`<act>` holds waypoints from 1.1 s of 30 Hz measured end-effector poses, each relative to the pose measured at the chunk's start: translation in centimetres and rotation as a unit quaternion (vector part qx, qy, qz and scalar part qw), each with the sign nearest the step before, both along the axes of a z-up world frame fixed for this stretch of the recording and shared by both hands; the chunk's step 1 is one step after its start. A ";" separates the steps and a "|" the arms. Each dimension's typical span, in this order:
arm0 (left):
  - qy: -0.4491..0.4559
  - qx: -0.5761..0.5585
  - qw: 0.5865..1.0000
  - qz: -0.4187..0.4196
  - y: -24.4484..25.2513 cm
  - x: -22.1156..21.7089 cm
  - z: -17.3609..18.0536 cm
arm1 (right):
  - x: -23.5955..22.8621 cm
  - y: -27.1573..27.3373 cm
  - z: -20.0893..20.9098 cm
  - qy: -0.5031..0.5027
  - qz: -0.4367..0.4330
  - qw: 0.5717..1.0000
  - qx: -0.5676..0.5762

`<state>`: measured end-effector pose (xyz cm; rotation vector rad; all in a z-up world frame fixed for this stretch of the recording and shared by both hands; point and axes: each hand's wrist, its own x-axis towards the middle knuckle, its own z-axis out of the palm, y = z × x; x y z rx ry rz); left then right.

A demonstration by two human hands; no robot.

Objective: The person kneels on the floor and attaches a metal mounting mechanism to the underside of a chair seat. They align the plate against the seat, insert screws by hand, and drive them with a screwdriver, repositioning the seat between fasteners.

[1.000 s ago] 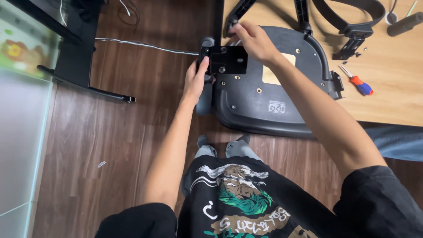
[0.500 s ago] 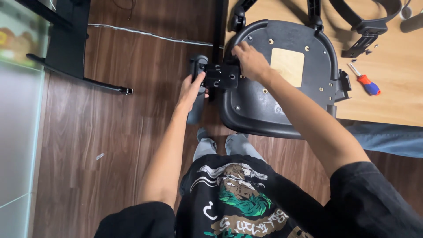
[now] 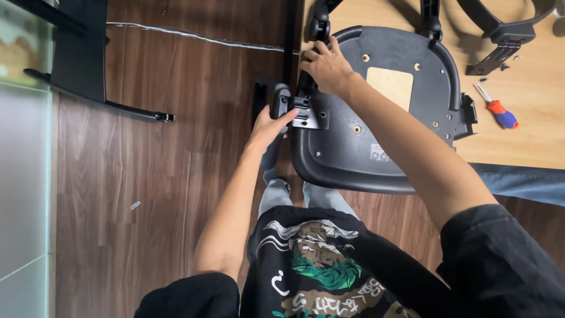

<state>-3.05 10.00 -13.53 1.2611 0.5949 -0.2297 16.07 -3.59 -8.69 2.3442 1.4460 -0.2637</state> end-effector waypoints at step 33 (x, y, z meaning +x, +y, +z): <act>-0.068 0.074 0.995 -0.027 -5.7 1.4 -1.5 | 1.2 -3.4 -3.2 -0.033 0.107 0.992 -0.055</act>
